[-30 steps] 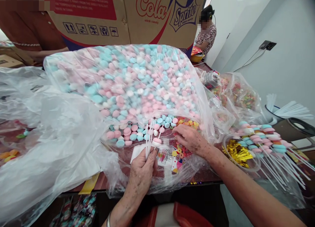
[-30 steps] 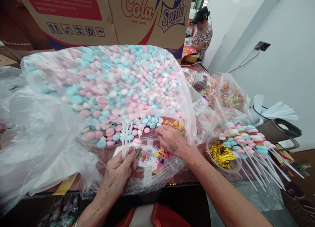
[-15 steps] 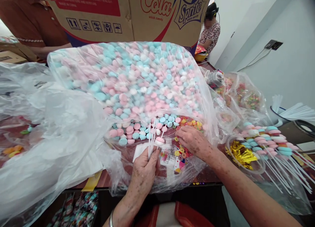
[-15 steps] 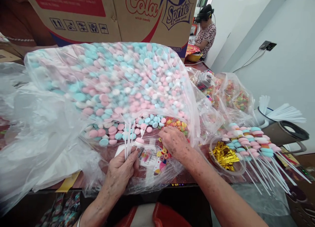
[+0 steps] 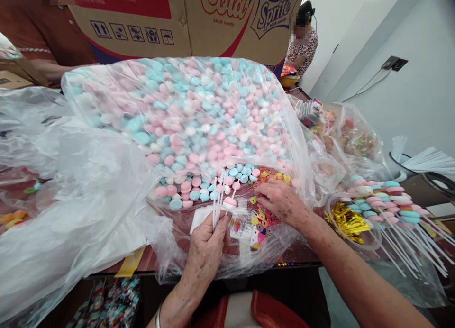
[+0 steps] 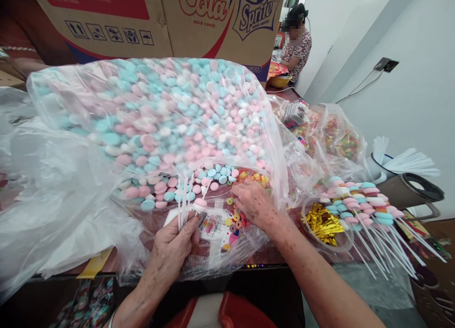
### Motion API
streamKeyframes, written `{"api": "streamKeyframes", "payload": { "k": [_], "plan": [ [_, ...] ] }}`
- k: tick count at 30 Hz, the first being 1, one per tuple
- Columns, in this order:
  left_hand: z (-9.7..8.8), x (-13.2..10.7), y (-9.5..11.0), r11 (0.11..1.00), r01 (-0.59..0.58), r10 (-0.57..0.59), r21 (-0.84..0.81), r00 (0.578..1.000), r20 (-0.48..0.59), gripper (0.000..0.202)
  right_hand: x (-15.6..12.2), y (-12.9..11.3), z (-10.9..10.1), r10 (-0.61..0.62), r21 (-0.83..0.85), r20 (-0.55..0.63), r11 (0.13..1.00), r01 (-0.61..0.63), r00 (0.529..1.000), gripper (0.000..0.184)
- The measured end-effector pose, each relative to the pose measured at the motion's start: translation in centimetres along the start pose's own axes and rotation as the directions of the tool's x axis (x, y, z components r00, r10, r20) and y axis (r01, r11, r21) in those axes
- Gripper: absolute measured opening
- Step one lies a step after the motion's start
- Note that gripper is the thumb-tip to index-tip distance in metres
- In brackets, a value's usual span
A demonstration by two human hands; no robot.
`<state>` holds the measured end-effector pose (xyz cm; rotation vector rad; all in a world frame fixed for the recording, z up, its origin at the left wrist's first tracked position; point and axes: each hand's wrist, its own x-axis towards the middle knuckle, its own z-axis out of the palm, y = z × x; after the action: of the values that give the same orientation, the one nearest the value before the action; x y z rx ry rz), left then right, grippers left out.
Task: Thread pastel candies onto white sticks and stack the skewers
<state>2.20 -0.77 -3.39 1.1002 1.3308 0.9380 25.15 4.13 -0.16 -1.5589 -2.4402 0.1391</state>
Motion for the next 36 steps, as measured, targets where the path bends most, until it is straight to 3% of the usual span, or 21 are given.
{"api": "streamKeyframes", "payload": {
  "k": [4,7,10,12,13,15,17,18,19,21,24,26,29,32,34,36],
  "plan": [
    [-0.1,0.0,-0.3,1.0,0.011,-0.011,0.018,1.0,-0.011,0.038,0.3,-0.7,1.0,-0.06,-0.101,-0.022,0.993,0.057,0.998,0.012],
    [0.0,0.0,-0.1,1.0,0.0,0.001,0.013,1.0,-0.009,0.035,0.4,-0.7,1.7,-0.104,-0.049,-0.079,0.994,0.101,0.991,0.018],
    [0.1,-0.1,0.5,0.999,-0.023,0.023,0.037,1.0,0.0,0.03,0.4,-0.6,1.6,-0.039,0.122,-0.132,0.991,0.056,0.991,0.018],
    [0.0,-0.1,1.0,0.995,-0.041,0.038,0.096,0.999,0.028,0.032,0.5,-0.6,1.1,0.122,0.361,-0.156,0.931,-0.058,0.98,0.012],
    [0.0,-0.1,1.1,0.99,-0.053,0.047,0.128,0.998,0.049,0.033,0.5,-0.6,0.8,0.223,0.518,-0.145,0.847,-0.118,0.964,0.007],
    [-0.1,-0.1,1.4,0.979,-0.089,0.071,0.182,0.992,0.101,0.034,0.7,-0.7,0.1,0.406,0.81,-0.046,0.549,-0.204,0.913,0.008],
    [-0.1,-0.2,1.6,0.969,-0.12,0.091,0.215,0.986,0.141,0.033,0.9,-1.1,-0.4,0.487,0.951,0.098,0.212,-0.226,0.868,0.022],
    [-0.1,-0.2,1.7,0.965,-0.127,0.092,0.229,0.983,0.158,0.033,1.0,-1.3,-0.6,0.499,0.97,0.153,0.088,-0.225,0.853,0.027],
    [-0.1,-0.3,1.8,0.962,-0.129,0.088,0.241,0.981,0.172,0.033,1.1,-1.5,-0.7,0.503,0.976,0.188,0.002,-0.219,0.844,0.03],
    [-0.1,-0.3,1.9,0.96,-0.123,0.075,0.251,0.978,0.193,0.032,1.2,-1.7,-0.7,0.498,0.979,0.201,-0.07,-0.192,0.844,0.033],
    [-0.1,-0.4,2.0,0.96,-0.127,0.076,0.251,0.976,0.202,0.031,1.2,-1.6,-0.2,0.476,0.984,0.171,-0.046,-0.17,0.863,0.029],
    [-0.1,-0.4,2.1,0.957,-0.133,0.083,0.256,0.977,0.199,0.032,1.0,-1.6,0.3,0.461,0.987,0.134,0.022,-0.162,0.877,0.026],
    [0.0,-0.3,2.1,0.955,-0.133,0.083,0.264,0.978,0.193,0.032,0.4,-2.3,1.0,0.431,0.948,0.015,0.28,-0.149,0.902,0.021],
    [0.0,-0.2,2.1,0.961,-0.131,0.09,0.244,0.981,0.173,0.031,-0.4,-4.0,1.6,0.298,0.814,-0.124,0.576,-0.075,0.947,0.02],
    [0.0,-0.2,2.1,0.965,-0.128,0.096,0.23,0.985,0.145,0.033,-0.8,-5.0,1.7,0.159,0.723,-0.188,0.69,0.027,0.969,0.027],
    [0.0,-0.2,2.1,0.97,-0.132,0.109,0.206,0.987,0.119,0.037,-0.8,-5.1,1.3,0.068,0.656,-0.191,0.751,0.076,0.979,0.032]
  ]
}}
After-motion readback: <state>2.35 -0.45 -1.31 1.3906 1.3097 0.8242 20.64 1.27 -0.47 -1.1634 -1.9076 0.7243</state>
